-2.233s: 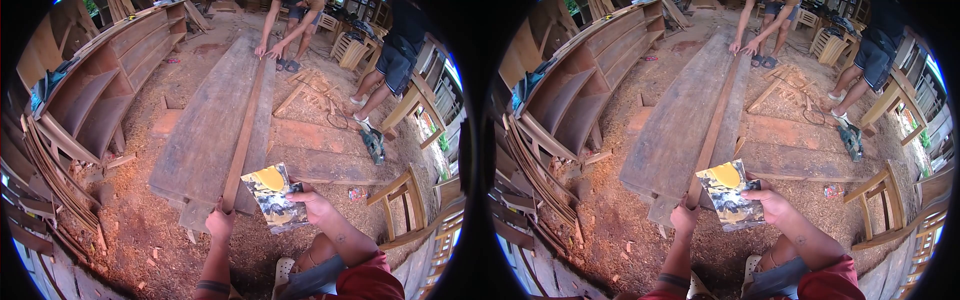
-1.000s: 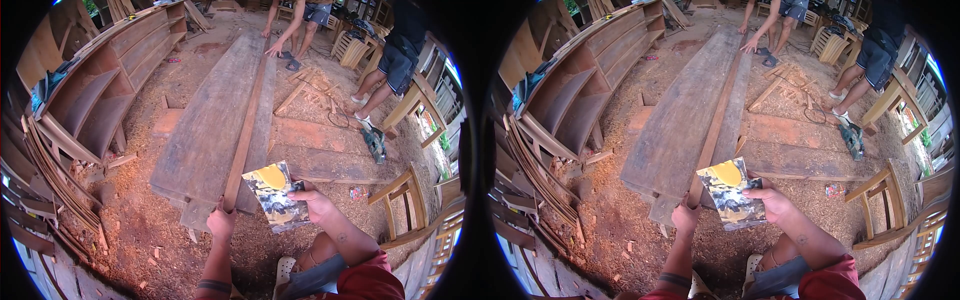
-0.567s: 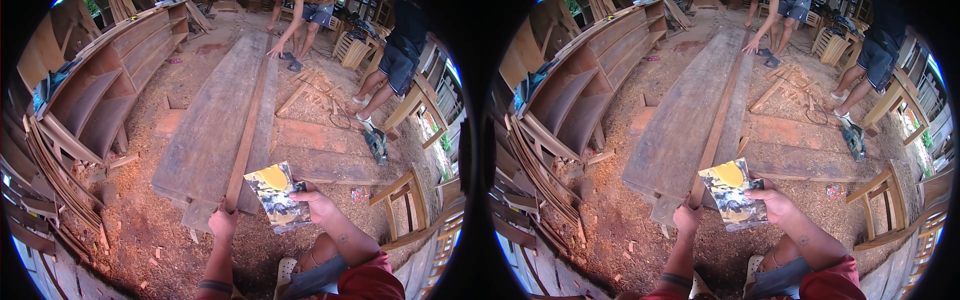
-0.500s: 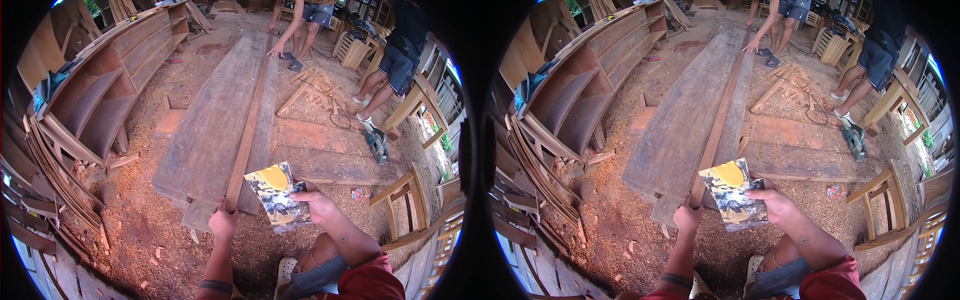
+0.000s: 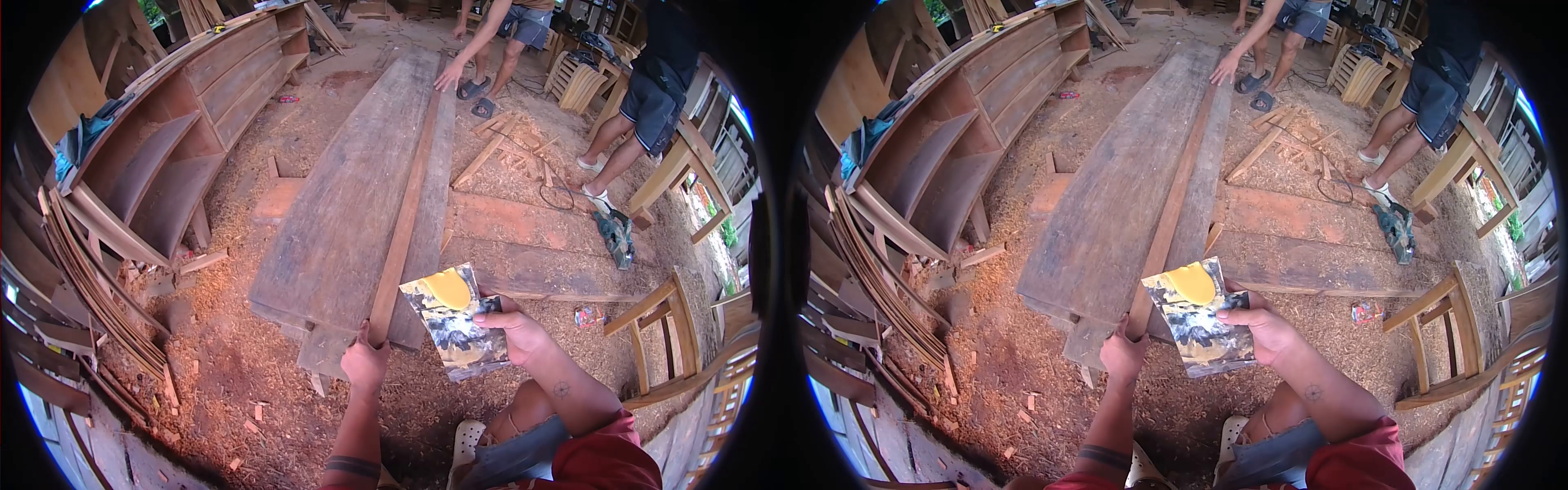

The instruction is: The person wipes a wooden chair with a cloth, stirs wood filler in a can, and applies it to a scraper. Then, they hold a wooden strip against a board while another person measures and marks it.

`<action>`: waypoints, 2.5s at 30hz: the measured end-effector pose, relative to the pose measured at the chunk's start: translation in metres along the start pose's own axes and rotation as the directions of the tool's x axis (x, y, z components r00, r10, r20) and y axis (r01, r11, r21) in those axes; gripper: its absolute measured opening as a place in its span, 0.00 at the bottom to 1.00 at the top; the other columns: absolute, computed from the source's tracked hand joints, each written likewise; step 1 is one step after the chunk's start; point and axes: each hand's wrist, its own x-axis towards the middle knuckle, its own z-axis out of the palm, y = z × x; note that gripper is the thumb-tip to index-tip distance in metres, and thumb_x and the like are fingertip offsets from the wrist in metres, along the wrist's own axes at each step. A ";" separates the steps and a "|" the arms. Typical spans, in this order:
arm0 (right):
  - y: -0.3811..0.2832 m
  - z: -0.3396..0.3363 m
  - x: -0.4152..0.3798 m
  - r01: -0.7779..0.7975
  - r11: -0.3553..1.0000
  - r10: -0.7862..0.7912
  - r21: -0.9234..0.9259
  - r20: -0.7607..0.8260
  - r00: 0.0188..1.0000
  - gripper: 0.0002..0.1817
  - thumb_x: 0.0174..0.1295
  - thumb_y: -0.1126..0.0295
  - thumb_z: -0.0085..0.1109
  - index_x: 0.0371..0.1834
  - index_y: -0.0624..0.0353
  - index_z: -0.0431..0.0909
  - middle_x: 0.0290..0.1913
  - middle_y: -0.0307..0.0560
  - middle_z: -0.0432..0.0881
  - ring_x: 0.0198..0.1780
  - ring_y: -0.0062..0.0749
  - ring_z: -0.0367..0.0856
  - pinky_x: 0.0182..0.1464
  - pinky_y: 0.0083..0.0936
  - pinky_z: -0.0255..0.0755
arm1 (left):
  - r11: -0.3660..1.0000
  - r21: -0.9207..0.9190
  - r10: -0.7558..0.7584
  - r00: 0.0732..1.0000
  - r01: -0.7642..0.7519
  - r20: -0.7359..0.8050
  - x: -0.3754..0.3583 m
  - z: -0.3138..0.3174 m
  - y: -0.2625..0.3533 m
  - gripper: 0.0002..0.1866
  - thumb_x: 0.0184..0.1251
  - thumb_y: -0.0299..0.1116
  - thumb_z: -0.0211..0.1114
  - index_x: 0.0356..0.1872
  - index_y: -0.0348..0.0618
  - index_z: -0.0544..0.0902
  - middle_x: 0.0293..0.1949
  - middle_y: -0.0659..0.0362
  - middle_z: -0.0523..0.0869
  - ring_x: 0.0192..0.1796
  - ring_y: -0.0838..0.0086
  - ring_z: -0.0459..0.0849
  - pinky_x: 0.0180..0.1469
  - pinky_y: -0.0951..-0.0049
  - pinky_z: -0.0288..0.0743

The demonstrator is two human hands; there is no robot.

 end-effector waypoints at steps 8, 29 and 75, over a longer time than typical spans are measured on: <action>-0.001 0.001 0.000 -0.012 1.000 0.012 -0.006 0.001 1.000 0.34 0.51 0.79 0.61 0.65 0.63 0.62 0.52 0.50 0.78 0.53 0.36 0.79 0.56 0.36 0.72 | 0.999 -0.013 -0.042 0.998 0.043 0.037 0.001 -0.003 0.003 0.32 0.45 0.43 0.71 0.56 0.48 0.78 0.32 0.47 0.86 0.35 0.54 0.86 0.41 0.59 0.80; -0.004 0.007 -0.003 -0.012 1.000 0.012 -0.012 -0.026 1.000 0.34 0.50 0.79 0.61 0.64 0.64 0.61 0.51 0.50 0.78 0.52 0.37 0.79 0.56 0.36 0.73 | 0.996 -0.043 -0.078 0.996 0.080 0.052 0.001 -0.005 0.005 0.33 0.43 0.43 0.73 0.56 0.48 0.79 0.34 0.46 0.86 0.38 0.54 0.86 0.43 0.60 0.79; -0.005 0.006 -0.006 0.010 0.999 -0.013 -0.046 -0.052 0.999 0.38 0.51 0.81 0.59 0.68 0.65 0.57 0.52 0.50 0.78 0.52 0.35 0.78 0.57 0.34 0.72 | 0.998 0.002 -0.055 0.996 0.055 0.066 0.004 -0.001 0.000 0.32 0.48 0.43 0.71 0.58 0.51 0.76 0.33 0.48 0.86 0.35 0.55 0.86 0.40 0.58 0.79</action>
